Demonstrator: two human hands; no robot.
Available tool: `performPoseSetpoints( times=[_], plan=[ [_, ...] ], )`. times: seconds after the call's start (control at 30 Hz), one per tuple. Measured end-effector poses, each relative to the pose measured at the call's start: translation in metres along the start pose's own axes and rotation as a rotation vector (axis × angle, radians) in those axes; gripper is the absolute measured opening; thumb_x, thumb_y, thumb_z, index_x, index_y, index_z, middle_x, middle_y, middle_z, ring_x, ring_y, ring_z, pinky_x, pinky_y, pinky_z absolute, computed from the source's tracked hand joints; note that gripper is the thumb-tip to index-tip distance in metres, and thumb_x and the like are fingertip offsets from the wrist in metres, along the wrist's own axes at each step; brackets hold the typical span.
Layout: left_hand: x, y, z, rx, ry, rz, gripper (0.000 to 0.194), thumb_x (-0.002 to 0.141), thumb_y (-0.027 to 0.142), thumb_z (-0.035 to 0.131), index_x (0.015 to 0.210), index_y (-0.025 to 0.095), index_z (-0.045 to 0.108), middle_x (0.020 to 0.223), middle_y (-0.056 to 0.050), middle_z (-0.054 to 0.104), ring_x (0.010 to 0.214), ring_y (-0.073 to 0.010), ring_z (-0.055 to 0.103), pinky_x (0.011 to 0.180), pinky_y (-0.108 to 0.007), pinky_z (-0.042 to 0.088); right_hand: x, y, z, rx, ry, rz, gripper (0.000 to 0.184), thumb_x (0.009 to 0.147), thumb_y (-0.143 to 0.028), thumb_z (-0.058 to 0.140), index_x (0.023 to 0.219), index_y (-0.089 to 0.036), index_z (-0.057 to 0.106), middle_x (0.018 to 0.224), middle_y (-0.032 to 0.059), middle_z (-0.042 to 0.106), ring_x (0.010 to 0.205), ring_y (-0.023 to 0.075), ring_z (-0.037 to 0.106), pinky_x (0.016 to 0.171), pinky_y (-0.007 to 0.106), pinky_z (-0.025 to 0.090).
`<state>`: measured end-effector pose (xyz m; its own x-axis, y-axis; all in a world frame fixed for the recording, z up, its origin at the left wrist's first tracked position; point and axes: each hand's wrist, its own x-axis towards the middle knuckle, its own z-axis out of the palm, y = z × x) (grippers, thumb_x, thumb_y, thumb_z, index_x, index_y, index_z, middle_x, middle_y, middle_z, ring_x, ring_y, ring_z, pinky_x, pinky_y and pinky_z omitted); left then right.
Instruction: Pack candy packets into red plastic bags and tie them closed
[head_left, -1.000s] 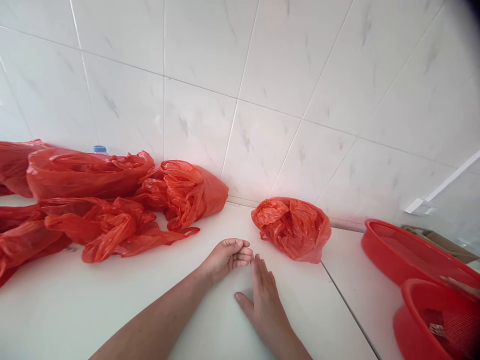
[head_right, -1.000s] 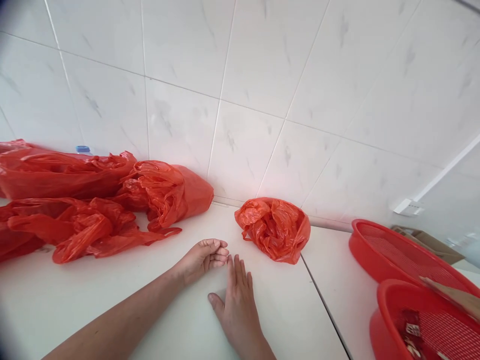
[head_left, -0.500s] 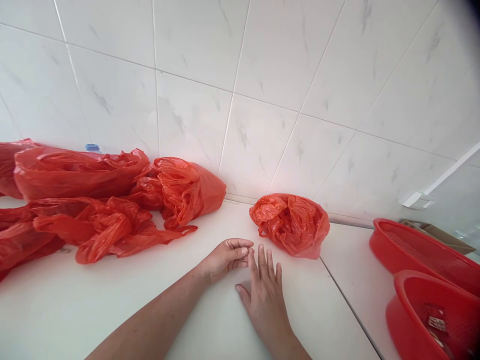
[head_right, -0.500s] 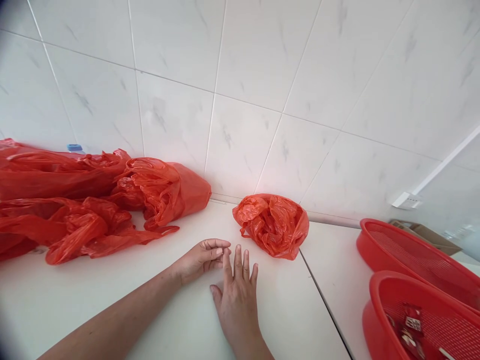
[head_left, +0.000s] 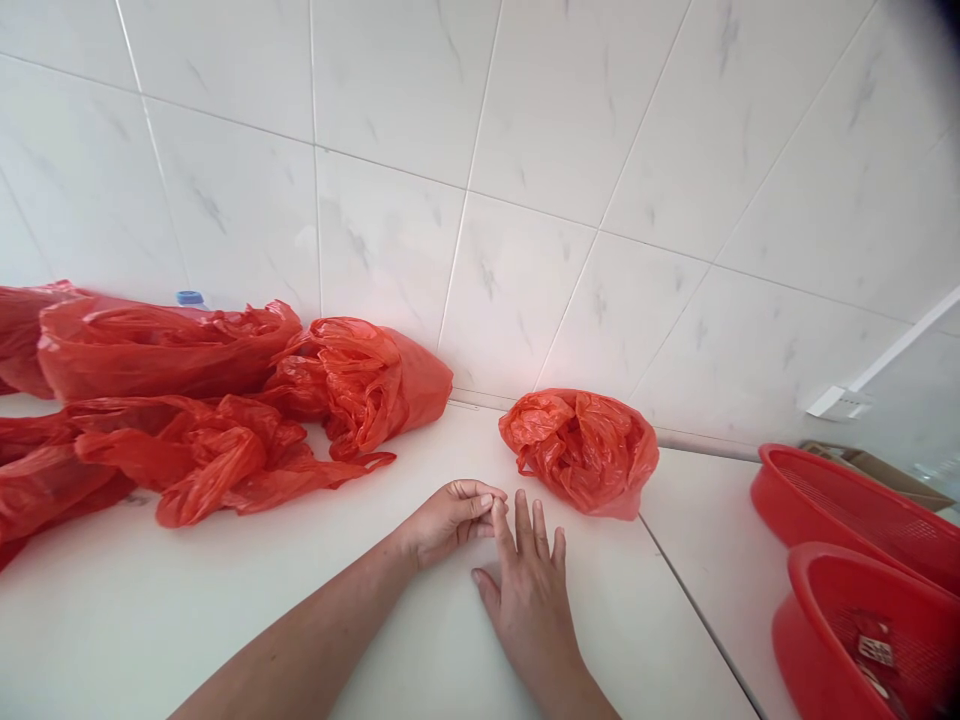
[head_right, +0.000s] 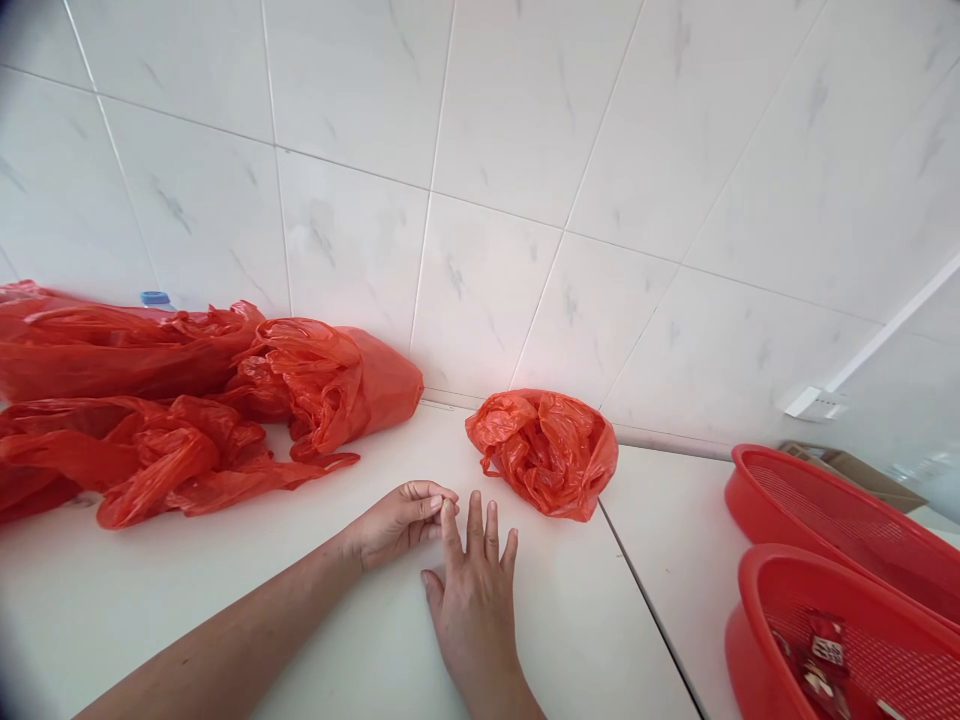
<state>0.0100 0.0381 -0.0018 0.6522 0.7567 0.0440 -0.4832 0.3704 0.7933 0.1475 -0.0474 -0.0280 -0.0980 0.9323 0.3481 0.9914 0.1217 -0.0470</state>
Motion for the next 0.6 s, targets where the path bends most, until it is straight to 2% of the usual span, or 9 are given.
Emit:
performPoseSetpoints(
  times=[0.1, 0.3, 0.6],
  plan=[
    [-0.0003, 0.0007, 0.0007, 0.004, -0.004, -0.002, 0.027, 0.072, 0.035, 0.074, 0.086, 0.013, 0.070, 0.075, -0.003, 0.066, 0.072, -0.0123, 0.062, 0.076, -0.028, 0.048, 0.0004, -0.0007, -0.0024, 0.003, -0.016, 0.004, 0.078, 0.084, -0.030, 0.051, 0.148, -0.029, 0.008, 0.155, 0.0074, 0.004, 0.141, 0.0326, 0.006, 0.108, 0.060, 0.009],
    [0.0015, -0.0002, -0.0028, 0.038, 0.003, -0.004, 0.021, 0.068, 0.029, 0.078, 0.077, 0.014, 0.066, 0.070, 0.000, 0.062, 0.066, -0.0096, 0.059, 0.071, -0.024, 0.046, 0.0011, -0.0015, -0.0055, 0.028, -0.051, -0.006, 0.077, 0.083, -0.027, 0.050, 0.148, -0.034, 0.009, 0.155, 0.0062, 0.002, 0.141, 0.0313, 0.003, 0.108, 0.060, 0.009],
    [0.0005, 0.0003, -0.0067, 0.135, 0.008, 0.030, 0.024, 0.068, 0.032, 0.078, 0.070, 0.015, 0.062, 0.067, 0.000, 0.060, 0.063, -0.0099, 0.056, 0.068, -0.024, 0.044, 0.0005, -0.0023, -0.0102, 0.093, -0.072, -0.025, 0.071, 0.088, -0.035, 0.046, 0.147, -0.038, 0.007, 0.155, 0.0047, 0.003, 0.141, 0.0309, 0.004, 0.108, 0.060, 0.010]
  ],
)
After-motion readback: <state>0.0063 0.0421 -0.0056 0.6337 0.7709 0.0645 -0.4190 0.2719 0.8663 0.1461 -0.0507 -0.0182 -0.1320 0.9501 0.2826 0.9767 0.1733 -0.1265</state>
